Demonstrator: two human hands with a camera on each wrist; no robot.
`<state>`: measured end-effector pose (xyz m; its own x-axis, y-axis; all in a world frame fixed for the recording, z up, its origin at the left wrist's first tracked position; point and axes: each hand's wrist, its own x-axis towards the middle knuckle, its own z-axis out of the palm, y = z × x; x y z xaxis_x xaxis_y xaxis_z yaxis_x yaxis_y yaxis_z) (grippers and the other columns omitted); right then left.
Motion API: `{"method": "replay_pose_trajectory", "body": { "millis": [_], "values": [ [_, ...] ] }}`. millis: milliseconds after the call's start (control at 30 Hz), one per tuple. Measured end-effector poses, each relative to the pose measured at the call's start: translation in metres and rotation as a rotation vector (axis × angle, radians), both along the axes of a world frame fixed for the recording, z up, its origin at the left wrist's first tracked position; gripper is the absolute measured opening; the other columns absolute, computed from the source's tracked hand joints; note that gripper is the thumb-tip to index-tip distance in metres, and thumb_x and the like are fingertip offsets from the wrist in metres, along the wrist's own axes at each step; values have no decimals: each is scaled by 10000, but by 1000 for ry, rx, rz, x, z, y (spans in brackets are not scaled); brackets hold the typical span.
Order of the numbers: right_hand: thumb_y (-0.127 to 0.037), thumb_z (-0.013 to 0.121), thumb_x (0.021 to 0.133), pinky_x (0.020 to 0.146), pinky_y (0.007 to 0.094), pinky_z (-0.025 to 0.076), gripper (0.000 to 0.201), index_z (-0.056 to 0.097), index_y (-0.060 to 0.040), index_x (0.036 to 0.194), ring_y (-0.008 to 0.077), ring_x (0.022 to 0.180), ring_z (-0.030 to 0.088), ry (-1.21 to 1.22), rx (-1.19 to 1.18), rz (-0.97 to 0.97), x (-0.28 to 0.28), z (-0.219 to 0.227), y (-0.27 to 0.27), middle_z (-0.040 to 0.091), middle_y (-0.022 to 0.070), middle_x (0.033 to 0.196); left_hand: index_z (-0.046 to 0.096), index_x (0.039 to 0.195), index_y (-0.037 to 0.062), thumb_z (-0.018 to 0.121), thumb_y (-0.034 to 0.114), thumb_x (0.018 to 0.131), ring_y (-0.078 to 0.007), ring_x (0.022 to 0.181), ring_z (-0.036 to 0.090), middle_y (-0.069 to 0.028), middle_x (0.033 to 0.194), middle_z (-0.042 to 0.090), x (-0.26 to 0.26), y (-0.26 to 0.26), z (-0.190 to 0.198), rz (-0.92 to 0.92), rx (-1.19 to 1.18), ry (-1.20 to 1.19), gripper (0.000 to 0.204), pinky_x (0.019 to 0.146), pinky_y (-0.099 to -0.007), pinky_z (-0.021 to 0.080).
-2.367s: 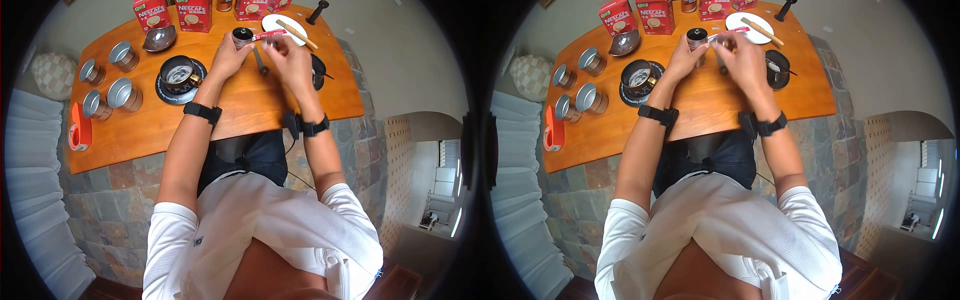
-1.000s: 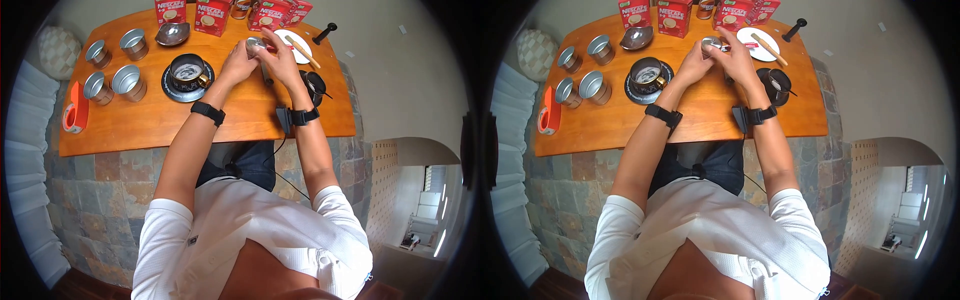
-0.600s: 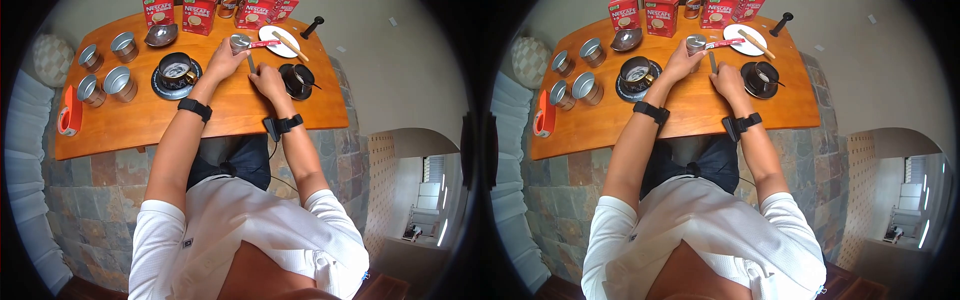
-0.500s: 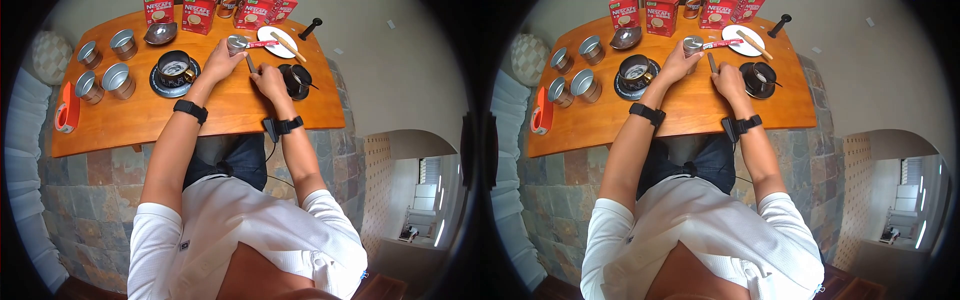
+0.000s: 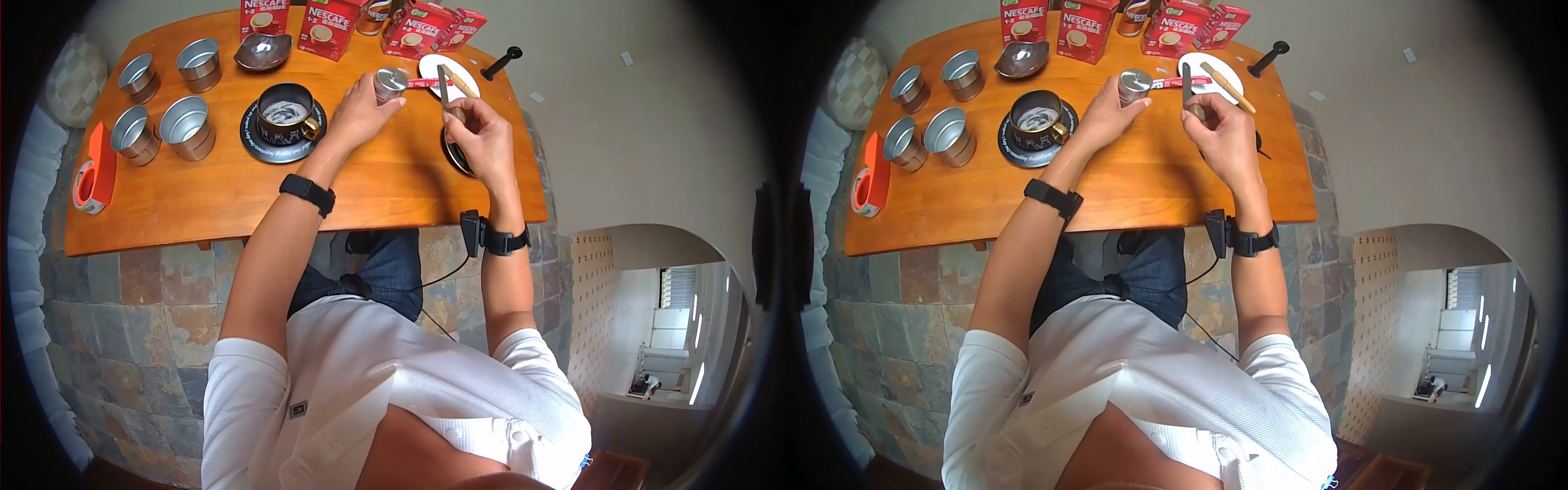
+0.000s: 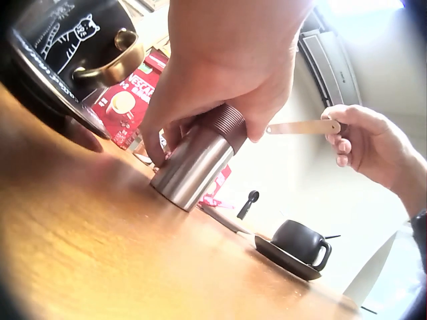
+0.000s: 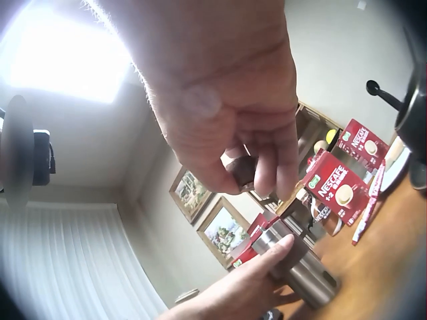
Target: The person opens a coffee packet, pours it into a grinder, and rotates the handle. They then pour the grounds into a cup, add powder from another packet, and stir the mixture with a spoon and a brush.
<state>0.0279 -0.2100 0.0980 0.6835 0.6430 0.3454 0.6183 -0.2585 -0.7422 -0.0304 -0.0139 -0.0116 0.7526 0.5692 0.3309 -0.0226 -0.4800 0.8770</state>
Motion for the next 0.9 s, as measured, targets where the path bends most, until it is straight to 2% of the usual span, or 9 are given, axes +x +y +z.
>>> {"method": "replay_pose_trajectory", "body": {
  "millis": [33, 67, 133, 300, 333, 567, 667, 900],
  "values": [
    [-124, 718, 886, 588, 236, 460, 148, 690, 0, 964, 46, 627, 551, 1, -5, 0, 1, 3, 3, 607, -17, 690, 502, 1276, -8, 740, 336, 900, -267, 1027, 667, -182, 1160, 651, -1, 0, 2, 6, 40, 22, 562, 883, -371, 521],
    [-123, 724, 882, 600, 231, 463, 152, 690, -2, 968, 43, 638, 552, -34, -35, 23, 1, 7, 4, 613, -18, 702, 502, 1276, -8, 740, 336, 900, -267, 1027, 667, -182, 1160, 651, -2, 0, 4, 0, 32, 28, 562, 883, -371, 521],
    [-122, 730, 877, 611, 226, 465, 157, 690, -4, 972, 39, 650, 552, -65, -75, 43, 2, 7, 1, 619, -19, 715, 503, 1288, -3, 742, 384, 869, -380, 1186, 596, -216, 1254, 624, -3, 0, 5, -44, -56, 7, 618, 996, -455, 470],
    [-113, 731, 869, 631, 252, 499, 168, 689, -15, 999, 76, 665, 586, -120, -170, 241, 1, 15, 3, 647, 12, 785, 503, 1276, 11, 742, 356, 865, -395, 1177, 584, -214, 1227, 633, -2, 0, 5, -37, -84, 13, 587, 991, -475, 466],
    [-100, 728, 863, 640, 271, 513, 170, 689, -24, 1010, 118, 679, 611, -185, -203, 260, -3, 19, 4, 654, 42, 808, 502, 1277, 16, 742, 349, 863, -400, 1169, 582, -213, 1216, 636, -3, 0, 5, -43, -93, 19, 583, 986, -480, 467],
    [-83, 717, 861, 663, 303, 530, 167, 684, -20, 1012, 175, 697, 637, -257, -322, 299, -20, 31, 11, 658, 73, 827, 507, 1253, 30, 744, 353, 857, -409, 1143, 588, -212, 1201, 638, -3, -2, 10, -35, -95, 28, 563, 959, -499, 474],
    [-79, 710, 867, 678, 315, 539, 159, 683, -16, 1011, 178, 707, 646, -260, -374, 297, -26, 34, 15, 661, 79, 831, 519, 1221, 16, 738, 324, 884, -364, 1104, 626, -195, 1154, 651, -8, -3, 17, 4, -16, 78, 507, 936, -453, 494],
    [-67, 691, 882, 697, 323, 546, 170, 687, -4, 1040, 181, 735, 654, -265, -417, 212, -28, 33, 16, 663, 98, 861, 501, 1248, 20, 723, 361, 879, -402, 1148, 587, -215, 1212, 630, -8, 0, 15, -8, 17, 85, 550, 955, -488, 477]
  ]
}}
